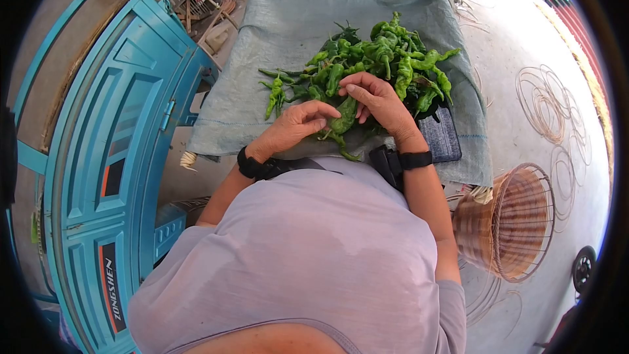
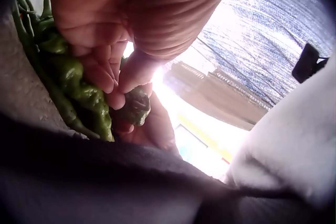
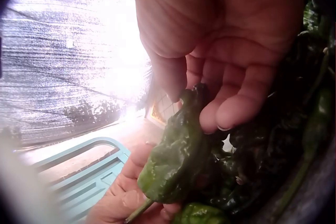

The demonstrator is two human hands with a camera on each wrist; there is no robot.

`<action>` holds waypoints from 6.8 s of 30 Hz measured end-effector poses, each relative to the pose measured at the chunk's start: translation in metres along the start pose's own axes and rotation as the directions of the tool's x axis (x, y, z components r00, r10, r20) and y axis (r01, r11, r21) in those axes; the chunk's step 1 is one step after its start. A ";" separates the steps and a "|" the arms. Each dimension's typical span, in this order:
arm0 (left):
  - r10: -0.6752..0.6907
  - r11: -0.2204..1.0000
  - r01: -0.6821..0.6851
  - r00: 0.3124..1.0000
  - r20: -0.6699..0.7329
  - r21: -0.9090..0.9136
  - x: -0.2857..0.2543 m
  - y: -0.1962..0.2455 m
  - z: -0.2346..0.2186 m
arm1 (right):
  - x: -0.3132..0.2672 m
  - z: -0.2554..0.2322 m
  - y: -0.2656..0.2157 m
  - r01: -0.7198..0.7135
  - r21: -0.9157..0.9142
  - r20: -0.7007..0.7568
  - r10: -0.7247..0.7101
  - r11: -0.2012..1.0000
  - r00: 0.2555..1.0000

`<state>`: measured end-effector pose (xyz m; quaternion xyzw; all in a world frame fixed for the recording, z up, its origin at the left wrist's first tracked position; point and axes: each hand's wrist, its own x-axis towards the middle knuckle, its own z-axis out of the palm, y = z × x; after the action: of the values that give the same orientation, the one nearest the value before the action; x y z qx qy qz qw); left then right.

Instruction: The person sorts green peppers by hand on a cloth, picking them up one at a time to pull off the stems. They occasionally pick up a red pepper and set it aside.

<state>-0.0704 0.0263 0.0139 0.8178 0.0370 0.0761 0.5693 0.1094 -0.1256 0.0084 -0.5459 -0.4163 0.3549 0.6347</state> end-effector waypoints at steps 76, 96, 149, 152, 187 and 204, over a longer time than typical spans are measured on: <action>0.159 0.942 0.071 0.768 -0.620 0.329 0.022 0.025 -0.057 | -0.002 0.000 -0.006 -0.001 0.067 0.005 0.000 0.998 1.000; 0.234 0.971 -0.234 0.863 -0.448 0.055 0.038 0.034 -0.002 | -0.006 0.004 -0.007 -0.036 -0.049 0.134 0.042 0.998 0.990; -0.086 0.504 0.465 0.865 -0.494 0.728 0.019 -0.068 -0.082 | -0.001 0.000 0.001 -0.052 -0.089 0.048 0.057 0.995 0.997; -0.105 0.509 0.463 0.870 -0.482 0.725 0.019 -0.071 -0.081 | -0.001 0.000 0.000 -0.050 -0.092 0.049 0.055 0.994 0.997; -0.015 0.609 0.329 0.915 -0.404 0.722 0.016 -0.096 -0.083 | -0.001 -0.001 0.003 -0.034 -0.118 0.058 0.041 0.992 0.998; -0.240 0.894 0.241 0.969 -0.050 0.378 0.010 -0.047 -0.088 | 0.000 -0.001 0.002 -0.037 -0.124 0.048 0.044 0.992 0.998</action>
<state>-0.0742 0.1254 0.0002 0.9017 0.1523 -0.0028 0.4046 0.1100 -0.1257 0.0060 -0.5830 -0.4423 0.3552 0.5817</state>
